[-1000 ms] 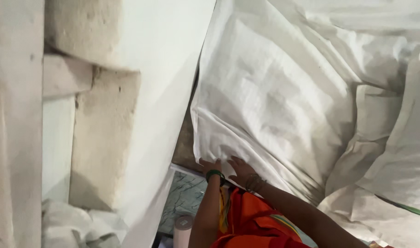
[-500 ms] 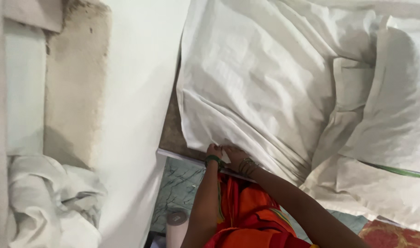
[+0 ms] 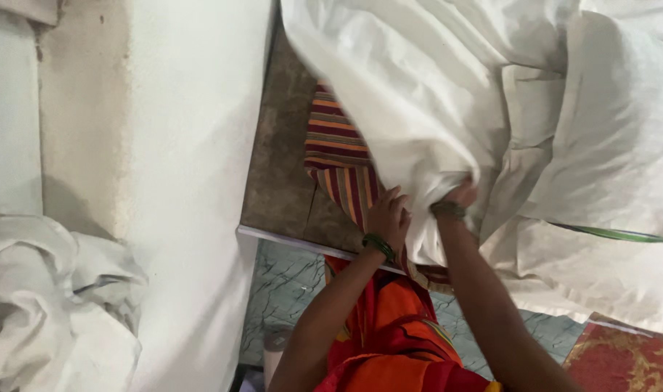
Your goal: The person tidies a bed by arranging pillows and spreading a white sheet across the mattress.
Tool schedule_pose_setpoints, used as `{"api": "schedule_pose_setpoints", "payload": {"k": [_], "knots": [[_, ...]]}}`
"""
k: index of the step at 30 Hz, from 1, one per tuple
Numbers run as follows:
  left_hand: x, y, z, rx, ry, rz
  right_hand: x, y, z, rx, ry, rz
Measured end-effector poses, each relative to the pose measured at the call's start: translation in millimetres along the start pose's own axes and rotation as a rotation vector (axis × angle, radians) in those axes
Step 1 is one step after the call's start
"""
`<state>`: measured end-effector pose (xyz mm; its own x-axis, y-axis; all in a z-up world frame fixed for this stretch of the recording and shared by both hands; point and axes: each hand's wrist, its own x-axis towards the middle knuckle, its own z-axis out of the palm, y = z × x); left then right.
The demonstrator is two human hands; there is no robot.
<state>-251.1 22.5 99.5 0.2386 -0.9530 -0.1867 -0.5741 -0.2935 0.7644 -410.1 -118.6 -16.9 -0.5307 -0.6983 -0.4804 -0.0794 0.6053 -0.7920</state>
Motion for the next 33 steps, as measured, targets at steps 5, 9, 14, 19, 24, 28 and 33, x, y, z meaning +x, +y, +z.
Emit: {"api": "schedule_pose_setpoints", "payload": {"k": [5,9,14,19,24,28,33], "knots": [[16,-36,-19,0.714,-0.732,-0.058,33,-39,-52,0.380,-0.060,0.455],[22,-42,-36,0.944,-0.910,0.278,20,-23,-63,0.220,-0.211,0.378],[50,3,-58,0.664,-0.835,-0.216,2,-10,-46,0.096,-0.261,0.263],[92,-9,-69,0.410,-0.692,-0.430,-3,-1,-37,-0.068,-0.152,-0.133],[76,-49,-67,0.358,-0.554,-0.525,-4,-10,-44,-0.483,-0.167,-0.578],[3,-117,-83,0.324,0.002,-0.216,-16,-10,-42,-0.557,-0.145,-0.701],[-115,-196,-147,0.652,-0.781,-1.011,-20,-9,-32,-0.553,-0.221,-0.375]]}}
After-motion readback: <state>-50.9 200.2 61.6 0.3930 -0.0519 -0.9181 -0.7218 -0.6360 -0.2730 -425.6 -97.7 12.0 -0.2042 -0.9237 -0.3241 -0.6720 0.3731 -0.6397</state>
